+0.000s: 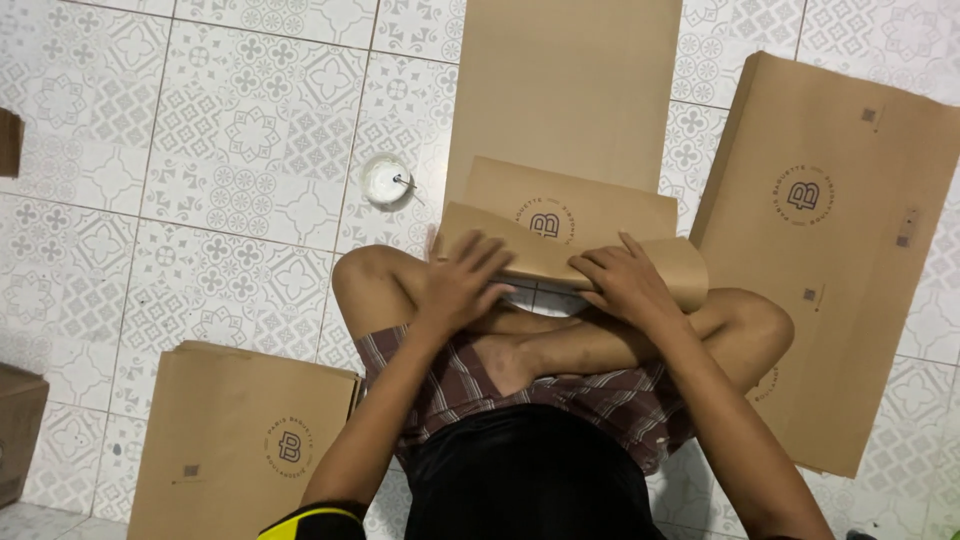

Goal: The person sits on the floor and folds a flat brown paper sheet into a bag shape. They then use a small brush to apply white adhesive from a container along the folded edge and press the sides together to seal the bag.

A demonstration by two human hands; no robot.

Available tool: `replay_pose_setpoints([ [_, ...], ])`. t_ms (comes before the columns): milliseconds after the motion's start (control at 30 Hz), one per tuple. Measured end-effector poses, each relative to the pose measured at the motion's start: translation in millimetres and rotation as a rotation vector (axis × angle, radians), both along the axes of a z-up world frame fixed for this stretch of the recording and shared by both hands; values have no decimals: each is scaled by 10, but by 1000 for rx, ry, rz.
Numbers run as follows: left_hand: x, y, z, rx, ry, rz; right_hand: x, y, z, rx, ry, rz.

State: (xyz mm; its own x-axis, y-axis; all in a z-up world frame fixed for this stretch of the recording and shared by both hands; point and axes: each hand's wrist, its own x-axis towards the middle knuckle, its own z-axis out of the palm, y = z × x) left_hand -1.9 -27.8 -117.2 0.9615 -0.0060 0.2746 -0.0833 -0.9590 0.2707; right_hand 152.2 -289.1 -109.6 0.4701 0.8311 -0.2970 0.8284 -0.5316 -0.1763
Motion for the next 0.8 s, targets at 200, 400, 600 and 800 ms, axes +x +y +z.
replay_pose_setpoints([
  [200, 402, -548, -51, -70, 26, -217, 1, -43, -51, 100, 17, -6],
  [400, 456, -526, -129, -152, 100, -164, 59, -383, -121, 191, -62, -111],
  [600, 525, -679, -197, -112, 12, -198, -49, -408, -181, 243, -62, -121],
  [800, 514, -640, 12, -109, 0, -208, -23, -744, -92, 350, -84, -256],
])
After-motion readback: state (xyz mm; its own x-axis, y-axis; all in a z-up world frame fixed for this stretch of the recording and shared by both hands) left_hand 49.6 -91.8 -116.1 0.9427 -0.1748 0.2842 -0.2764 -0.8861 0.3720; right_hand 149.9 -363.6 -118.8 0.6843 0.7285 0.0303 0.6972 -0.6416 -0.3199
